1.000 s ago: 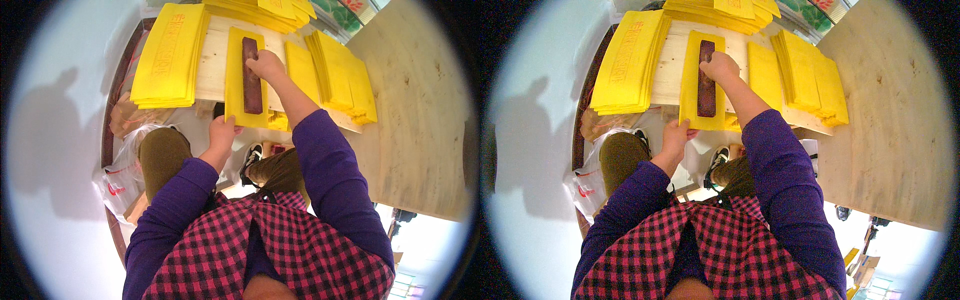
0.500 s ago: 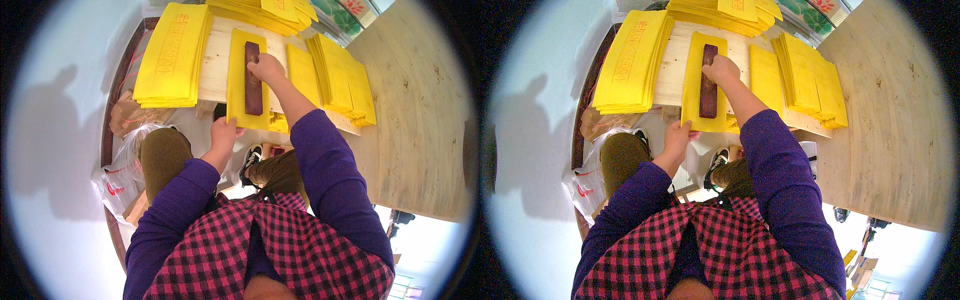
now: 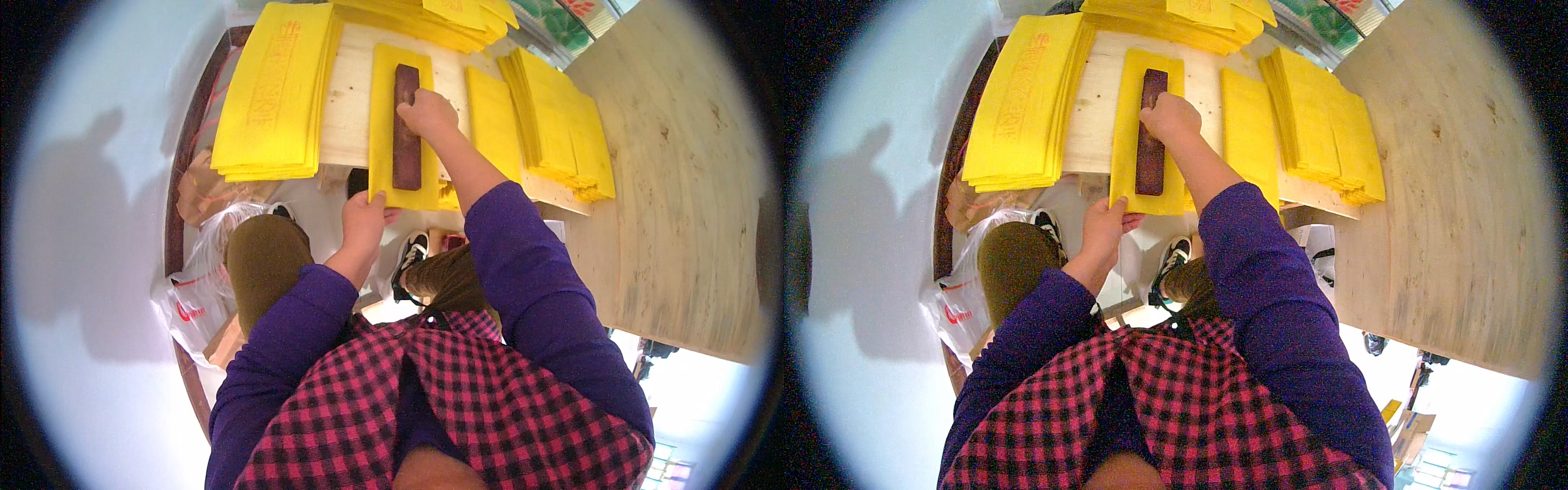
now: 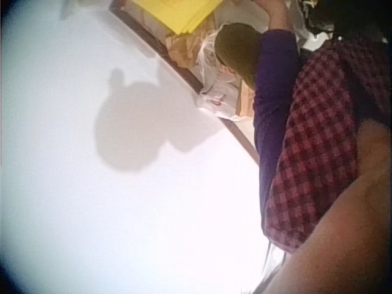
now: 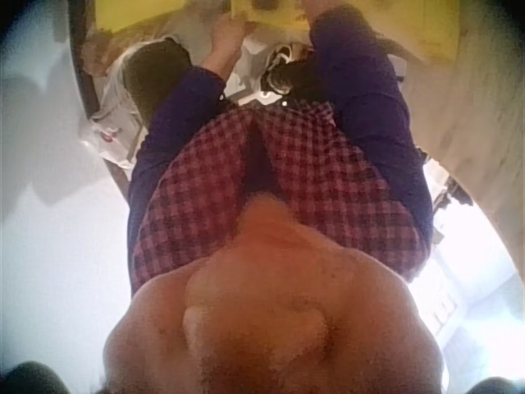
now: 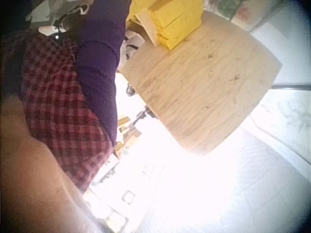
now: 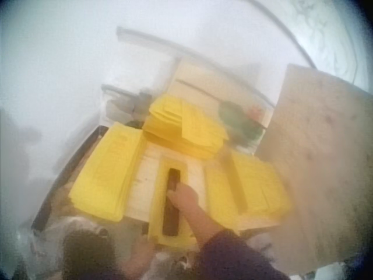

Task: The person repeatedly smooths yellow foam sheets on a wooden workbench using a dark rectangular tool. They handle the sheets one at a time, pressing the tool along the surface, then stacking the treated sheets to the side.

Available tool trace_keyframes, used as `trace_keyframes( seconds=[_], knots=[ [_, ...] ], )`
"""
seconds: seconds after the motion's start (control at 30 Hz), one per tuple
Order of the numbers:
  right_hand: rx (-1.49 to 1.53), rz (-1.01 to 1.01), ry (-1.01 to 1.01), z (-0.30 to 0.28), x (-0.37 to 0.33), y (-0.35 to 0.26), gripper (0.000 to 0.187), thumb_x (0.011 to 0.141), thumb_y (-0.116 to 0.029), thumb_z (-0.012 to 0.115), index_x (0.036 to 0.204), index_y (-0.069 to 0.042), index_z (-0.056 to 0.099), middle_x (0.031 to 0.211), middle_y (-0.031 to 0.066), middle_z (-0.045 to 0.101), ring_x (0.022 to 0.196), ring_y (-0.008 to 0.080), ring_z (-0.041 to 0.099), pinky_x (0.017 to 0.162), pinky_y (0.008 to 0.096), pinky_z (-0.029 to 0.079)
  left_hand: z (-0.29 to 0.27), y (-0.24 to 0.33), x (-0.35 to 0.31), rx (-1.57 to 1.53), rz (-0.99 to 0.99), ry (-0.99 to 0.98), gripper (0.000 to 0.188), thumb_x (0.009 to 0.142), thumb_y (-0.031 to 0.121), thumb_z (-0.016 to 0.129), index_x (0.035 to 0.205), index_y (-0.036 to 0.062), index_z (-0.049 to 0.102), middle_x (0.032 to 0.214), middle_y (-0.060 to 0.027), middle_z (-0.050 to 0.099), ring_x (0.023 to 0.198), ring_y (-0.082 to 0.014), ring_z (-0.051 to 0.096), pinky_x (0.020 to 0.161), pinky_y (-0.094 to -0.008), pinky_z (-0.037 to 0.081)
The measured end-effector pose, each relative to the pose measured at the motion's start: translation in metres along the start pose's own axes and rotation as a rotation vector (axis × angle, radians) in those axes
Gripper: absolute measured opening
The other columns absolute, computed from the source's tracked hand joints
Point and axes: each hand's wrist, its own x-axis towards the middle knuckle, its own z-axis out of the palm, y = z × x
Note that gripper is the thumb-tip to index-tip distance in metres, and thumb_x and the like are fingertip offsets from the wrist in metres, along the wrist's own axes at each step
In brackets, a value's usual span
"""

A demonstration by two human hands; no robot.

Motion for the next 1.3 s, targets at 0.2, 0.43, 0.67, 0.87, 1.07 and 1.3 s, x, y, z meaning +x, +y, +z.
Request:
trace_keyframes(
  seconds=[0.2,0.43,0.67,0.87,1.07,1.3],
  knots=[
    [0.025,0.001,0.024,0.005,0.003,0.003,0.038,0.072,-0.033,0.054,0.092,-0.002,0.063,0.091,0.0183,0.063,0.087,0.0316,0.061,0.076,0.0400,0.048,-0.001,0.002,0.002,0.003,-0.032,-0.017,0.020,0.091,0.012,0.044,0.097,-0.0032,0.055,0.088,-0.0122,0.062,0.074,-0.0182,0.063,0.065,-0.0275,0.050],
    [0.089,0.007,0.037,0.011,0.004,0.009,0.041,0.072,-0.036,0.053,0.090,-0.001,0.062,0.092,0.0218,0.061,0.089,0.0338,0.059,0.079,0.0409,0.046,-0.004,-0.001,0.001,0.042,0.010,-0.047,0.021,0.090,0.013,0.044,0.098,-0.0029,0.055,0.088,-0.0125,0.062,0.075,-0.0185,0.062,0.067,-0.0280,0.050],
    [0.410,0.008,0.173,-0.011,-0.001,0.043,0.040,0.071,-0.035,0.055,0.082,0.003,0.060,0.079,0.0204,0.062,0.078,0.0303,0.062,0.070,0.0396,0.049,-0.008,-0.002,0.001,0.070,0.010,-0.049,0.023,0.090,0.018,0.045,0.100,-0.0011,0.053,0.091,-0.0125,0.062,0.078,-0.0188,0.062,0.071,-0.0300,0.050],
    [0.710,0.023,0.341,-0.043,-0.062,0.100,0.027,0.076,-0.022,0.059,0.075,0.004,0.056,0.067,0.0100,0.057,0.060,0.0129,0.056,0.053,0.0296,0.046,-0.004,0.013,-0.003,0.145,0.089,-0.046,0.022,0.088,0.019,0.049,0.096,-0.0004,0.055,0.087,-0.0092,0.061,0.073,-0.0161,0.060,0.064,-0.0281,0.048],
    [1.233,0.135,0.395,-0.022,-0.113,0.134,0.017,0.081,-0.015,0.058,0.075,0.001,0.055,0.067,0.0009,0.053,0.058,0.0055,0.046,0.050,0.0246,0.041,0.012,0.039,0.002,0.242,0.055,-0.011,0.024,0.087,0.017,0.049,0.100,-0.0024,0.053,0.092,-0.0092,0.060,0.079,-0.0160,0.058,0.066,-0.0276,0.048],
    [1.491,0.043,0.425,-0.008,-0.124,0.154,0.012,0.082,-0.012,0.058,0.083,0.000,0.055,0.070,-0.0002,0.054,0.059,0.0046,0.048,0.051,0.0204,0.041,0.044,0.075,0.063,0.417,0.020,-0.065,0.023,0.087,0.015,0.048,0.102,-0.0022,0.051,0.091,-0.0098,0.060,0.073,-0.0184,0.059,0.060,-0.0305,0.048]
  ],
)
